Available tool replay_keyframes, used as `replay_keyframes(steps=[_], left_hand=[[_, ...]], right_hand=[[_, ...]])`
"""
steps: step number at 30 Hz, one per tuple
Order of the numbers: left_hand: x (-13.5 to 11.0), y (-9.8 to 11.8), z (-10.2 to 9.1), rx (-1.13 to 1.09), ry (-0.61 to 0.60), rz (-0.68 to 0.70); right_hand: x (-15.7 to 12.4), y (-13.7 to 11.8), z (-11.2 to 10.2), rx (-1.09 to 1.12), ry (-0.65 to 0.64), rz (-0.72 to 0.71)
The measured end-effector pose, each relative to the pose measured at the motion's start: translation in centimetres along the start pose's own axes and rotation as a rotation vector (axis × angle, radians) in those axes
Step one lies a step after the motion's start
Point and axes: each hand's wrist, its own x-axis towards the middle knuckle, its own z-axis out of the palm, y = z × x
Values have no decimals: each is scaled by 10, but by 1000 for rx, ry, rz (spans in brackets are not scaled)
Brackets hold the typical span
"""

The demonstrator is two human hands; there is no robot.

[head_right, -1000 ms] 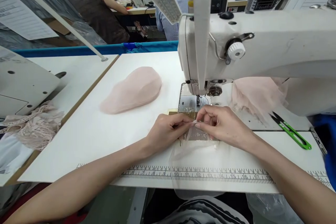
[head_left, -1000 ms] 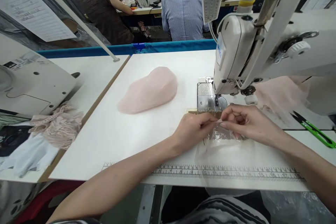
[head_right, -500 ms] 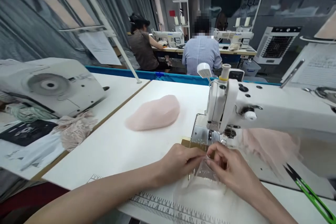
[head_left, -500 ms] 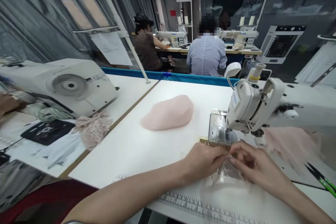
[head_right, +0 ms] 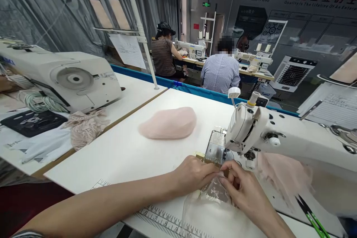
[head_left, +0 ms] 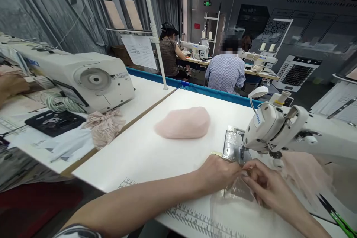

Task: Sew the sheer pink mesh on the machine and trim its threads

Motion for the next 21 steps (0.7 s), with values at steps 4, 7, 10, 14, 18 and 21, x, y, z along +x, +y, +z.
replay_keyframes(steps=[4, 7, 10, 14, 18, 21], left_hand=[[-1, -1, 1, 8, 8, -4], [-1, 0, 1, 16, 5, -23], [0, 0, 2, 65, 41, -12], [2, 1, 3, 110, 87, 17], [3, 3, 1, 118, 74, 52], [5, 3, -2, 88, 57, 92]], right_hand=[[1, -4, -5, -80, -27, -13], [3, -4, -7, -89, -48, -11], [5, -1, -7, -67, -76, -12], [5, 4, -5, -52, -79, -43], [1, 8, -5, -44, -51, -87], [-1, 12, -7, -53, -9, -148]])
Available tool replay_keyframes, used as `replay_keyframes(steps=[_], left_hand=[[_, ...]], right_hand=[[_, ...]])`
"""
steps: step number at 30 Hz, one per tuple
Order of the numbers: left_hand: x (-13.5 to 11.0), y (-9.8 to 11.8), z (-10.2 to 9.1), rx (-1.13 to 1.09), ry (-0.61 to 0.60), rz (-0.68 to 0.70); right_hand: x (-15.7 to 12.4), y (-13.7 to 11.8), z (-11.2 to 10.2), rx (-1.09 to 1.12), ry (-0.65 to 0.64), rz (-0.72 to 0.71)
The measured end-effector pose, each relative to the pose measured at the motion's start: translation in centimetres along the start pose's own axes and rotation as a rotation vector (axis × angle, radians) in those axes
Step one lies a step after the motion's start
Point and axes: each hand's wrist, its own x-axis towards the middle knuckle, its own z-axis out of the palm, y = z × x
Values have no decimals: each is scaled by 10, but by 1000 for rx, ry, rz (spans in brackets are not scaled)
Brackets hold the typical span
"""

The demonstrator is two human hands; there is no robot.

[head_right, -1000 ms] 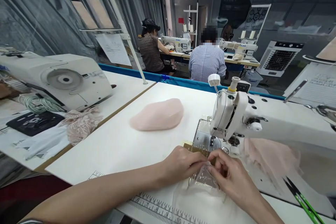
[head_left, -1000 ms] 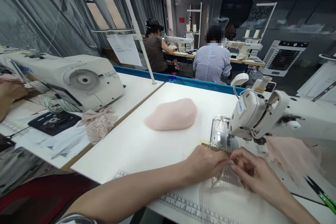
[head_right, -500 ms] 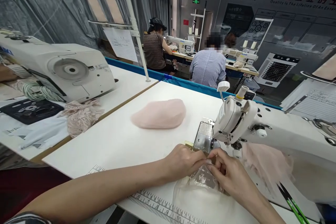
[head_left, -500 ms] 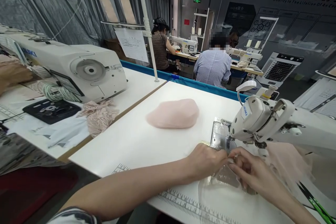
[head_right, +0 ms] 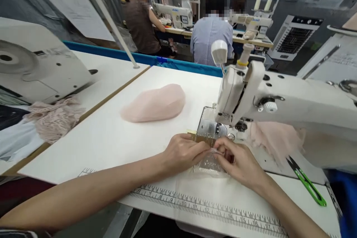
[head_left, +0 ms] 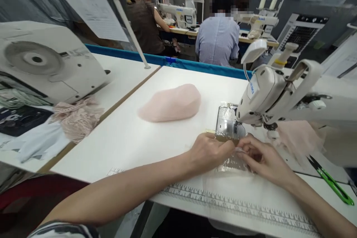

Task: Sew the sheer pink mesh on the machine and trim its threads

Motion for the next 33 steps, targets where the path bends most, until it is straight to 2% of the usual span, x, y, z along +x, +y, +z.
replay_keyframes(steps=[7, 15, 23, 25, 28, 31, 33], left_hand=[[3, 0, -6, -43, -57, 39], [5, -1, -8, -52, -68, 31], [3, -1, -7, -80, -91, 10], [2, -1, -7, -83, -96, 11], [1, 1, -6, -125, -101, -25], [1, 3, -7, -185, -122, -91], [0, 4, -7, -205, -136, -114]], right_hand=[[-3, 3, -1, -94, 95, -174], [-4, 8, 2, -83, 118, -221], [-2, 7, 3, -124, 264, -320], [-4, 7, 2, -182, 321, -370], [-9, 9, -1, -402, 377, -493], [-17, 13, -3, -602, 363, -606], [-21, 15, -3, -628, 348, -642]])
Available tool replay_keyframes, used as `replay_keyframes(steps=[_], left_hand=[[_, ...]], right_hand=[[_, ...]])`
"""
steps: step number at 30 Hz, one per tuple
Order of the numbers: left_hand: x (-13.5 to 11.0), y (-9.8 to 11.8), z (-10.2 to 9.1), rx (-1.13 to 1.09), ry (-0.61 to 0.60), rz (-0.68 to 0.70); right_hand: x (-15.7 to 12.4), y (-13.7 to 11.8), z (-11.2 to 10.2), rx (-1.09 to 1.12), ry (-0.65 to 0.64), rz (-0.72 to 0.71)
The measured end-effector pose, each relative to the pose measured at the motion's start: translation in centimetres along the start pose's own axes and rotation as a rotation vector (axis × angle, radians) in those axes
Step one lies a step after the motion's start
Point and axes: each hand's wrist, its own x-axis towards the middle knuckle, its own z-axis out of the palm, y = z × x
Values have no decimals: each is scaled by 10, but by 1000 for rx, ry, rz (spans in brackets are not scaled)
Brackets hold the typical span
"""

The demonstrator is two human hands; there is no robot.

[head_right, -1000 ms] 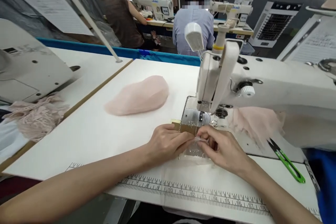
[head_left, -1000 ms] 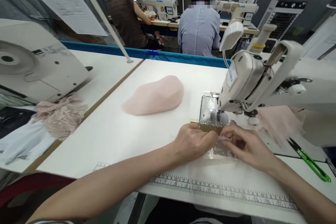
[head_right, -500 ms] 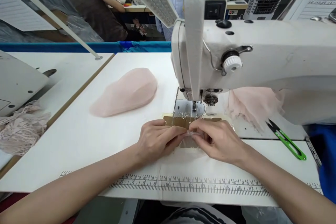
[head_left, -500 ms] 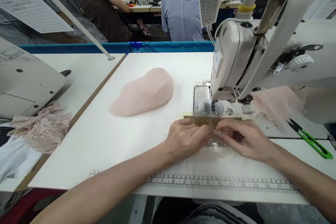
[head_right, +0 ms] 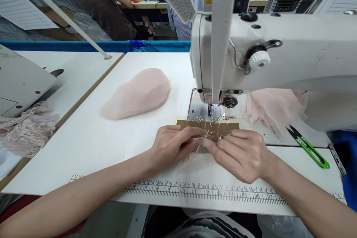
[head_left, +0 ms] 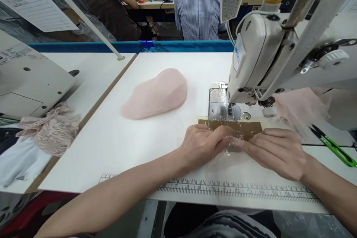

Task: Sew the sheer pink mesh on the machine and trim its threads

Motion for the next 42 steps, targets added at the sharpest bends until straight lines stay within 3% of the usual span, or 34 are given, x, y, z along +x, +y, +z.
replay_keyframes(steps=[5, 8, 10, 12, 15, 17, 22, 30, 42], left_hand=[[0, 2, -1, -30, 21, -5], [3, 7, -6, -225, -120, -126], [5, 10, -9, -408, -286, -217], [6, 12, -7, -469, -364, -260], [5, 12, 1, -318, -304, -211], [3, 11, 7, -224, -263, -189], [4, 12, 8, -17, -204, -199], [1, 17, 4, 319, -45, 159], [-1, 16, 0, 381, -180, 215]], right_hand=[[1, -6, -4, 14, -55, -39], [11, -10, -12, 122, -14, -12], [17, -11, -19, 345, -77, 156], [22, -9, -24, 569, -251, 409], [25, -3, -23, 626, -446, 689], [26, 1, -18, 561, -425, 754], [24, 8, -2, 350, -278, 719], [24, 10, 9, 201, -231, 696], [21, 14, 14, 167, -183, 677]])
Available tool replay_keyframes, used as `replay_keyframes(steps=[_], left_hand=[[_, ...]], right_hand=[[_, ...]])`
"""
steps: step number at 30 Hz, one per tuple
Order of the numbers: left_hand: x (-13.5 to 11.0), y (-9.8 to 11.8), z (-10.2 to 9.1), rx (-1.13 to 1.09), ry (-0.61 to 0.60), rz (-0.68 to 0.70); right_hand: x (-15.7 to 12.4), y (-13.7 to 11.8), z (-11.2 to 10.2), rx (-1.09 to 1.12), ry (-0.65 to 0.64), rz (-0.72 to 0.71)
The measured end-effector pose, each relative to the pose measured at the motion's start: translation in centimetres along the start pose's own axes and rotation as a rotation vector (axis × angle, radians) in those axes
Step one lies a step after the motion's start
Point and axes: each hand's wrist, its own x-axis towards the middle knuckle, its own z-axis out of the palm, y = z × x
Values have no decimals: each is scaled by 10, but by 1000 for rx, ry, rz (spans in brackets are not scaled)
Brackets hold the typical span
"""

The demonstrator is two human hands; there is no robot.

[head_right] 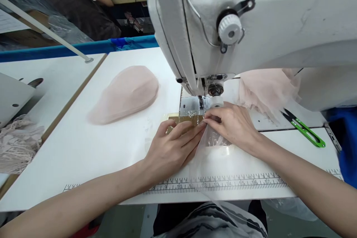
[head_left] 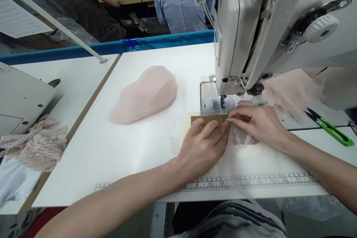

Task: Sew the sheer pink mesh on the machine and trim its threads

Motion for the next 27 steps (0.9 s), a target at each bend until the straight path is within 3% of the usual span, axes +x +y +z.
replay_keyframes(steps=[4, 11, 18, 22, 25, 27], left_hand=[[1, -4, 1, -53, -28, -54], [2, -12, 6, -108, -34, -98], [3, -13, 6, -114, -65, -116], [4, -15, 8, -110, -73, -124], [4, -16, 10, -117, -79, -126], [4, -16, 10, -112, -80, -124]], right_hand=[[-1, 5, 2, -108, 76, -22], [0, 4, 7, -265, 36, -149], [-1, 11, -11, -671, 174, -164], [-7, 3, -18, -706, 281, -289], [-11, -9, -12, -572, 214, -385], [-13, -15, -5, -566, 115, -363]])
